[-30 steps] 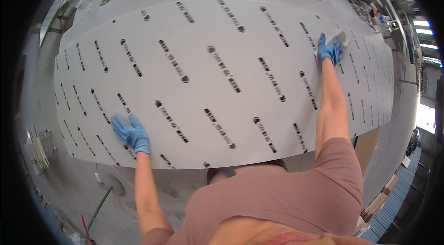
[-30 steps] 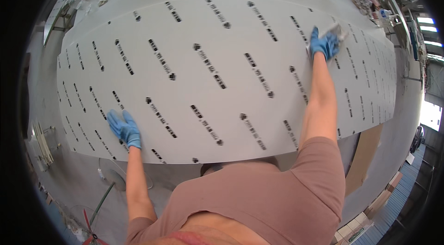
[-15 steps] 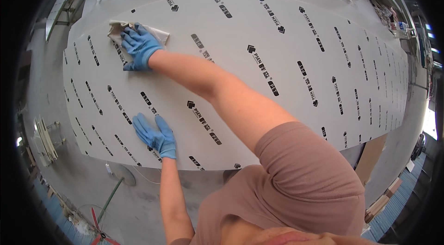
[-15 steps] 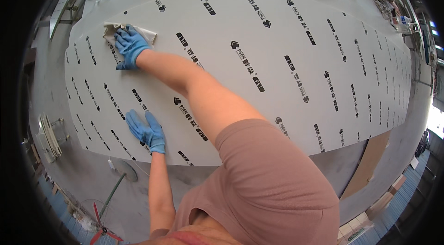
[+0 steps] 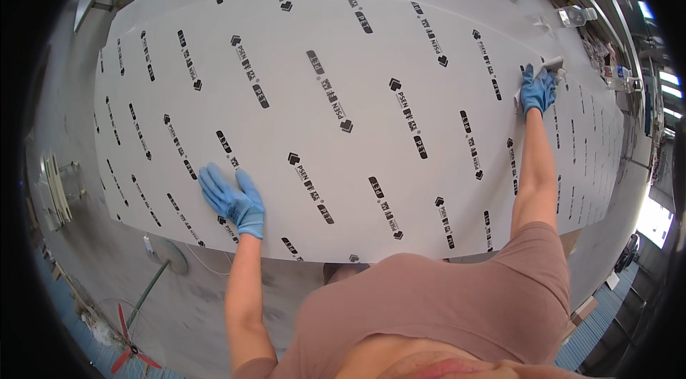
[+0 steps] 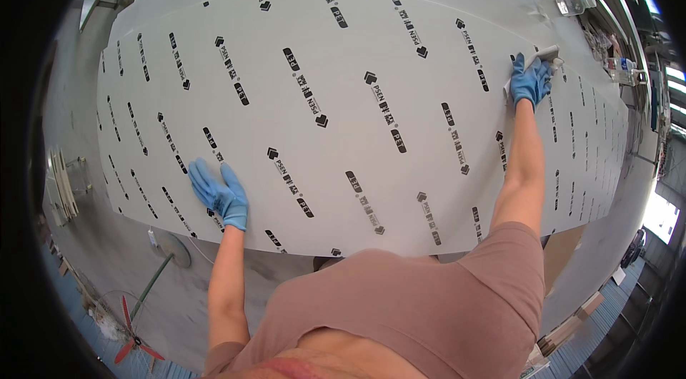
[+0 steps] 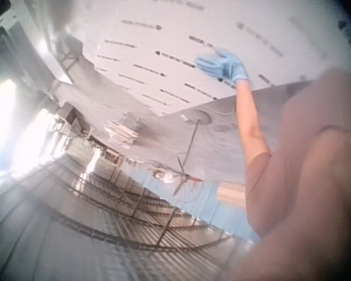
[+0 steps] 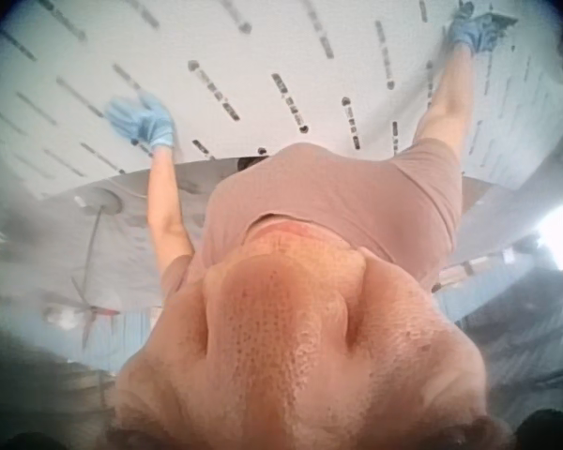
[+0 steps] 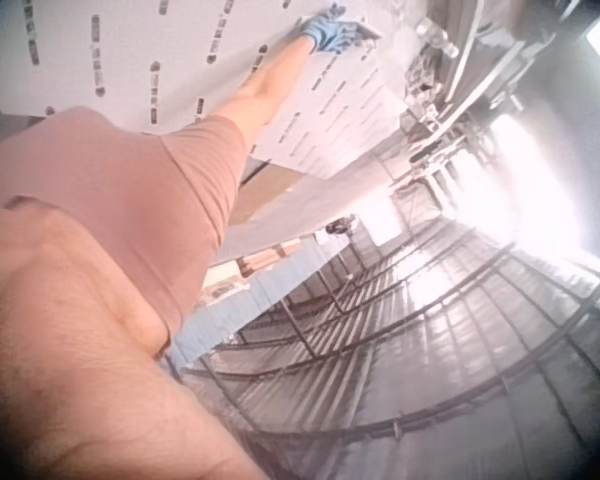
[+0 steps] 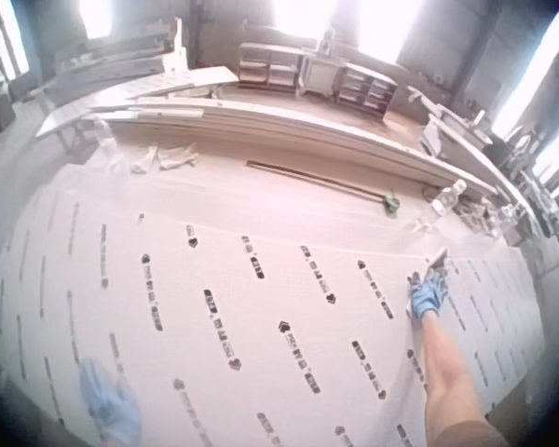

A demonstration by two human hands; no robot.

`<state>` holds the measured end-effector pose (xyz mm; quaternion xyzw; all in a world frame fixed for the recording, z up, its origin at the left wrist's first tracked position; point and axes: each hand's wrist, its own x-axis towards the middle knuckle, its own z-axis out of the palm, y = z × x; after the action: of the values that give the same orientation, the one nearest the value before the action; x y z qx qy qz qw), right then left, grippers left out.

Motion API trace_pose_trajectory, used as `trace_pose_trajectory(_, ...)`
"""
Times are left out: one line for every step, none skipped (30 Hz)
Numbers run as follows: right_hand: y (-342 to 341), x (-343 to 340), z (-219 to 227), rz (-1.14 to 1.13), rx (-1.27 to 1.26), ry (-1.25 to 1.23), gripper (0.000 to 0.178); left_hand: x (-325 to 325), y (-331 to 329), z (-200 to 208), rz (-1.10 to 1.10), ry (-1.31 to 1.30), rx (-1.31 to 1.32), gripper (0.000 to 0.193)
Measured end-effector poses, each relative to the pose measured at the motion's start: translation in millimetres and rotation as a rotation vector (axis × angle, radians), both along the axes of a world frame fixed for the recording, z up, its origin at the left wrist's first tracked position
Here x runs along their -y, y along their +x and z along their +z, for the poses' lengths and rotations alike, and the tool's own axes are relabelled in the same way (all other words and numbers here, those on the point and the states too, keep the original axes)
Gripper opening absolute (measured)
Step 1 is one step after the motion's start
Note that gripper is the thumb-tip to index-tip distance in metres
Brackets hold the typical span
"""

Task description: The person wipes a large white panel with a cloth while wearing blue gloves. They flip the panel over and continue wiping the other side. The person then places the panel on the floor and wipes it again before picking it up and wiping it once more.

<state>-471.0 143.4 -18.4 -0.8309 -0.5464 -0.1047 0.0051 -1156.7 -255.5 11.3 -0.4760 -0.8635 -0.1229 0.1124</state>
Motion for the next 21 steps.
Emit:
trace_pose_trajectory(5,-3,-6,-0.009,-0.026,0.027,0.103,0,1,1,0.006,-0.023,-0.005,0.070)
trace_pose_trajectory(-6,-11,-10,-0.055,-0.027,0.030,0.104,-1,1,1,0.009,-0.032,-0.008,0.070)
trace_pose_trajectory(-28,-21,-10,-0.080,-0.010,0.069,0.106,-2,1,2,0.012,-0.042,0.001,0.070)
trace_pose_trajectory(-59,-27,-12,-0.005,0.074,0.216,0.110,-2,1,2,0.003,-0.038,-0.023,0.070)
trace_pose_trajectory(-99,-38,-7,0.091,-0.017,0.241,0.112,-2,1,1,-0.001,-0.038,-0.032,0.070)
trace_pose_trajectory(-155,-44,-7,0.296,-0.174,0.409,0.112,-1,1,0,-0.008,-0.028,-0.038,0.070)
trace_pose_trajectory(-214,-49,-1,0.426,-0.224,0.384,0.111,-1,1,-1,-0.004,-0.021,-0.053,0.069)
trace_pose_trajectory(-287,-52,1,0.442,-0.206,0.215,0.109,-1,0,-2,-0.008,-0.002,-0.067,0.068)
trace_pose_trajectory(-364,-50,3,0.548,-0.133,0.153,0.107,0,0,-3,-0.012,0.018,-0.067,0.067)
trace_pose_trajectory(-435,-35,6,0.674,-0.113,0.338,0.092,1,-1,-4,-0.015,0.021,-0.051,0.068)
trace_pose_trajectory(-503,-19,10,0.733,-0.285,0.292,0.092,1,-3,-5,-0.026,0.024,-0.064,0.068)
trace_pose_trajectory(-570,-3,16,0.787,-0.402,0.200,0.095,2,-3,-5,-0.028,0.029,-0.056,0.069)
trace_pose_trajectory(-622,25,19,0.841,-0.319,0.361,0.106,3,-3,-5,-0.022,0.035,-0.033,0.069)
trace_pose_trajectory(-668,49,25,0.882,-0.349,0.239,0.107,4,-5,-4,-0.013,0.020,-0.005,0.071)
trace_pose_trajectory(-701,77,28,1.002,-0.415,0.285,0.109,5,-7,-3,-0.029,0.029,0.009,0.072)
trace_pose_trajectory(-726,101,30,1.054,-0.355,0.051,0.109,6,-7,-1,-0.043,0.043,0.028,0.073)
trace_pose_trajectory(-742,124,31,1.139,-0.328,-0.027,0.108,8,-7,1,-0.059,0.048,0.058,0.074)
trace_pose_trajectory(-744,129,32,1.195,-0.309,-0.090,0.108,9,-8,4,-0.058,0.022,0.155,0.081)
trace_pose_trajectory(-733,136,33,1.281,-0.353,-0.088,0.107,12,-10,7,-0.073,0.024,0.180,0.081)
trace_pose_trajectory(-711,130,36,1.164,-0.278,-0.091,0.106,14,-12,8,-0.085,0.009,0.236,0.081)
trace_pose_trajectory(-676,119,39,1.100,-0.273,-0.031,0.106,19,-16,9,-0.108,0.021,0.278,0.082)
